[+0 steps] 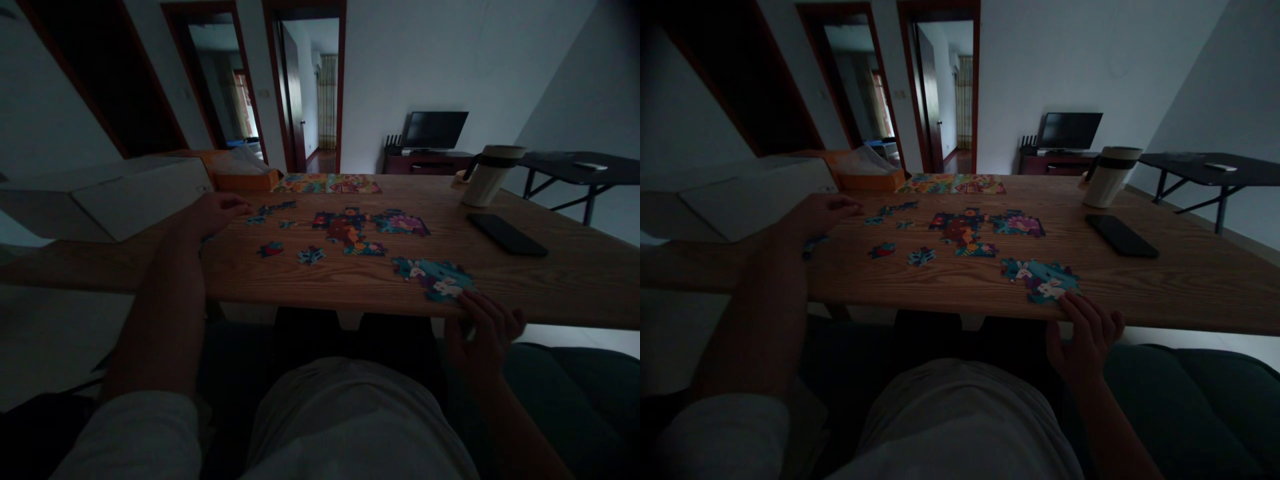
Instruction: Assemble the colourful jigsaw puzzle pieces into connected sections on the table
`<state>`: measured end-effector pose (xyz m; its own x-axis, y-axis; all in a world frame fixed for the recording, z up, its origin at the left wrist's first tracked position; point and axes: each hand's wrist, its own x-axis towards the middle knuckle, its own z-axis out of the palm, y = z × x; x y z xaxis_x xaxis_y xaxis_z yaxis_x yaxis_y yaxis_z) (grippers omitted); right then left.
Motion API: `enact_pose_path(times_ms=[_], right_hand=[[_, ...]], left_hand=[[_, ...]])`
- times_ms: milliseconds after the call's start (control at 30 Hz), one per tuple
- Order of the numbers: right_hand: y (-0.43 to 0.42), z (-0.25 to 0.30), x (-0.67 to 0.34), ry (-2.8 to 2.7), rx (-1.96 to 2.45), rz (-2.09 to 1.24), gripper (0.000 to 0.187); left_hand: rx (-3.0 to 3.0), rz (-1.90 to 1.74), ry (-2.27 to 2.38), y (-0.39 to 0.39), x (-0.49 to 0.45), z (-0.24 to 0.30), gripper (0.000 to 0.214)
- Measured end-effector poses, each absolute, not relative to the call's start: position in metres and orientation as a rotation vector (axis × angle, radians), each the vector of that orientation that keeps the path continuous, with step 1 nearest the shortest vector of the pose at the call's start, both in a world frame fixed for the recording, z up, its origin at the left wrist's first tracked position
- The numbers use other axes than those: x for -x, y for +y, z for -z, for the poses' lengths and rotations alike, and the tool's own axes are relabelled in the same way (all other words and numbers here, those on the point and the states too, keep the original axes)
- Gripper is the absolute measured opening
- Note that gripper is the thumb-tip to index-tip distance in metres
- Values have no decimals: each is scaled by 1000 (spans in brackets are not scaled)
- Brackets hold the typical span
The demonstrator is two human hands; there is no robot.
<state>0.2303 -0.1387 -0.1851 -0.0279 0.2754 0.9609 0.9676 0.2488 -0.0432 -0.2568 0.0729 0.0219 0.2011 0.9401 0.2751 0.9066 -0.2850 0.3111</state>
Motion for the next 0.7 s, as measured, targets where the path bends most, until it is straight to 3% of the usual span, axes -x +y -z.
enact_pose_path(times_ms=[400,600,700], right_hand=[[-136,185,-230,-1496,1199,875,39],[-136,187,-231,-1499,1201,883,41],[-135,189,-233,-1510,1199,891,42]], left_hand=[[-2406,-141,1451,71,207,1,46],[-2560,-21,1303,49,164,3,65],[-2685,50,1276,42,146,6,63]])
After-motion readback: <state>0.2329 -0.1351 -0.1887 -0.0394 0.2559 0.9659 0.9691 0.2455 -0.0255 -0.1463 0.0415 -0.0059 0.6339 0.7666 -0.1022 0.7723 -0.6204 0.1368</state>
